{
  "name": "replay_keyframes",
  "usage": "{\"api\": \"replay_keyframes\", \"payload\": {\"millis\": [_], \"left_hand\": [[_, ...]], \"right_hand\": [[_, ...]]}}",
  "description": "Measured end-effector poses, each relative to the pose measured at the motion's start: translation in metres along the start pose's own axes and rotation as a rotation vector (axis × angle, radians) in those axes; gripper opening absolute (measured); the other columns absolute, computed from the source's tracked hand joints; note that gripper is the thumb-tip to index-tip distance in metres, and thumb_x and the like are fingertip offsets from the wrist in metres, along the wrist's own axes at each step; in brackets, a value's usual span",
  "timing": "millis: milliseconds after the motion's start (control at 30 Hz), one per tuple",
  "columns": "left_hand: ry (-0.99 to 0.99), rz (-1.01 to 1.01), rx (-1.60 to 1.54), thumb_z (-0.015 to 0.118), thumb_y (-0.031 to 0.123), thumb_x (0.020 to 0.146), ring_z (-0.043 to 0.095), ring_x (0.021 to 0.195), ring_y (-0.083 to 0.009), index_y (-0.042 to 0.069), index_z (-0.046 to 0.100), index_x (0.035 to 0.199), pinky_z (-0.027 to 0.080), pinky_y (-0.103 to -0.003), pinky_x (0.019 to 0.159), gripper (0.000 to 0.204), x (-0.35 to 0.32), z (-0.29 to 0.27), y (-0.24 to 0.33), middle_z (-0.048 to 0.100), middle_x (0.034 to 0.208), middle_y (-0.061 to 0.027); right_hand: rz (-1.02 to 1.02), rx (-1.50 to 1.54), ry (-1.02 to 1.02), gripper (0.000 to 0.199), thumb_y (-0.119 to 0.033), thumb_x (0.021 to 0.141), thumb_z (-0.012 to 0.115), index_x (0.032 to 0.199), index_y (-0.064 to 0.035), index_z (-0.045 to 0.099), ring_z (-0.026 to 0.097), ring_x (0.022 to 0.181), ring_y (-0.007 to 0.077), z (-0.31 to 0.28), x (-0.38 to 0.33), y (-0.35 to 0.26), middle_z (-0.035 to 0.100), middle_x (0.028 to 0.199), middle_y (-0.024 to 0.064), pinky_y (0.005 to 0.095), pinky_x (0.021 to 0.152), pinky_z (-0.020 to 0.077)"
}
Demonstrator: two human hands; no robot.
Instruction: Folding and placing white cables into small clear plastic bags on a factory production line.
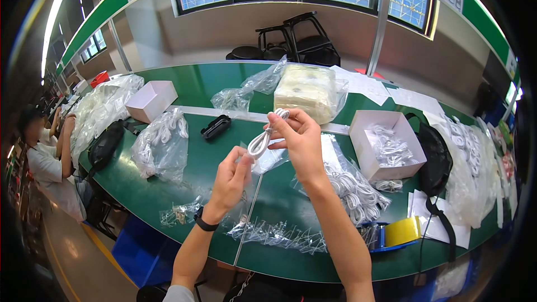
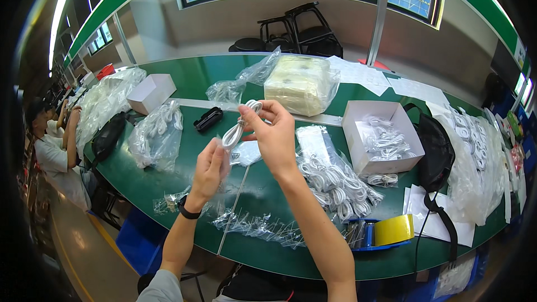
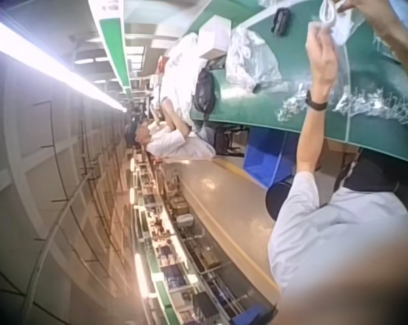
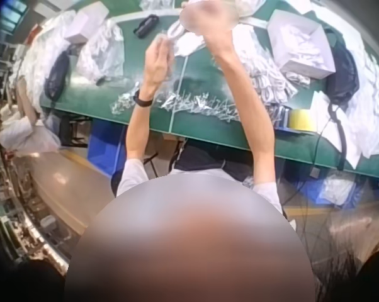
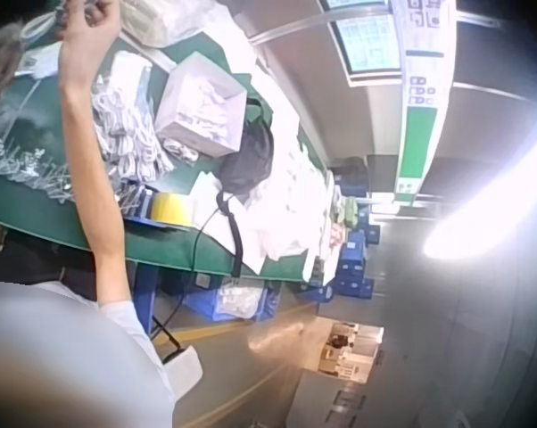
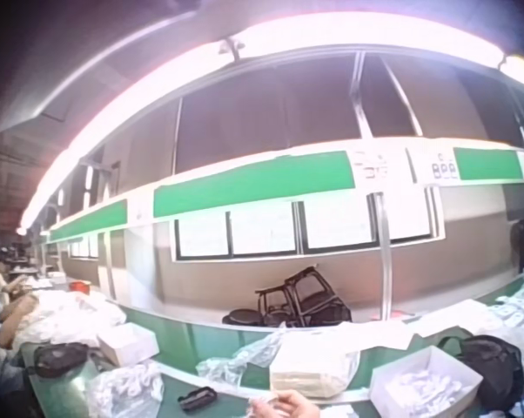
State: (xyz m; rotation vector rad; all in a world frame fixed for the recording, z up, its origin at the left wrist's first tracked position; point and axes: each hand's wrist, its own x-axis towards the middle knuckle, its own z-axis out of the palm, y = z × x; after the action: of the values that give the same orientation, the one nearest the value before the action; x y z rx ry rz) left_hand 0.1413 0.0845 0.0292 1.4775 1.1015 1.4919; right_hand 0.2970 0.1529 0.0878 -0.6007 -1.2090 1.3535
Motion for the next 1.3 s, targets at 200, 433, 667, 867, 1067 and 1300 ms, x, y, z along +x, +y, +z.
{"api": "replay_keyframes", "payload": {"millis": [200,433,667,867,1067,1300], "left_hand": [[-0.072,-0.015,0.023,0.046,0.035,0.103,0.029,0.054,-0.0014,0.005,0.052,0.086,0.022,-0.020,0.048,0.035,0.002,-0.003,-0.005,0.038,0.061,0.0066],[-0.248,-0.206,-0.105,0.032,0.052,0.102,0.041,0.054,-0.0070,0.002,0.055,0.088,0.034,-0.023,0.049,0.056,0.007,-0.008,-0.014,0.048,0.064,0.0005],[-0.059,-0.206,-0.219,0.038,0.050,0.100,0.059,0.073,-0.0152,-0.001,0.057,0.107,0.050,-0.030,0.068,0.054,0.005,-0.001,-0.017,0.059,0.080,-0.0065],[-0.159,-0.245,-0.356,0.039,0.035,0.104,0.067,0.085,-0.0179,-0.004,0.061,0.108,0.054,-0.031,0.078,0.045,0.005,-0.012,-0.016,0.068,0.092,-0.0119],[-0.353,-0.375,-0.543,0.038,0.038,0.103,0.068,0.094,-0.0246,-0.008,0.056,0.123,0.054,-0.033,0.086,0.054,0.007,-0.010,0.007,0.068,0.108,-0.0198],[-0.297,-0.270,-0.245,0.050,0.016,0.099,0.068,0.098,-0.0262,-0.007,0.047,0.132,0.055,-0.034,0.088,0.040,0.004,-0.001,0.010,0.065,0.111,-0.0243]], "right_hand": [[0.038,-0.040,-0.079,0.027,-0.020,0.088,0.070,0.101,0.0012,0.061,0.067,0.071,0.0126,-0.004,0.000,-0.006,0.069,0.085,0.0103,0.0252,0.059,0.0565],[-0.001,-0.096,-0.053,0.027,-0.018,0.085,0.074,0.097,0.0025,0.061,0.064,0.068,0.0099,-0.004,0.000,-0.004,0.066,0.079,0.0074,0.0217,0.057,0.0545],[-0.001,-0.167,-0.018,0.029,-0.021,0.084,0.076,0.087,0.0007,0.057,0.061,0.058,0.0092,0.003,-0.006,-0.006,0.064,0.076,0.0073,0.0204,0.050,0.0502],[-0.007,-0.162,0.000,0.029,-0.022,0.084,0.076,0.084,-0.0011,0.055,0.061,0.056,0.0093,0.002,-0.005,-0.002,0.063,0.074,0.0064,0.0207,0.048,0.0486],[-0.095,-0.295,0.097,0.030,-0.019,0.084,0.076,0.082,-0.0014,0.052,0.059,0.058,0.0085,-0.003,-0.002,0.008,0.060,0.073,0.0045,0.0213,0.047,0.0487],[-0.201,-0.298,0.182,0.028,-0.016,0.086,0.073,0.081,-0.0034,0.049,0.057,0.060,0.0062,-0.003,0.000,0.014,0.058,0.072,0.0020,0.0211,0.051,0.0489]]}}
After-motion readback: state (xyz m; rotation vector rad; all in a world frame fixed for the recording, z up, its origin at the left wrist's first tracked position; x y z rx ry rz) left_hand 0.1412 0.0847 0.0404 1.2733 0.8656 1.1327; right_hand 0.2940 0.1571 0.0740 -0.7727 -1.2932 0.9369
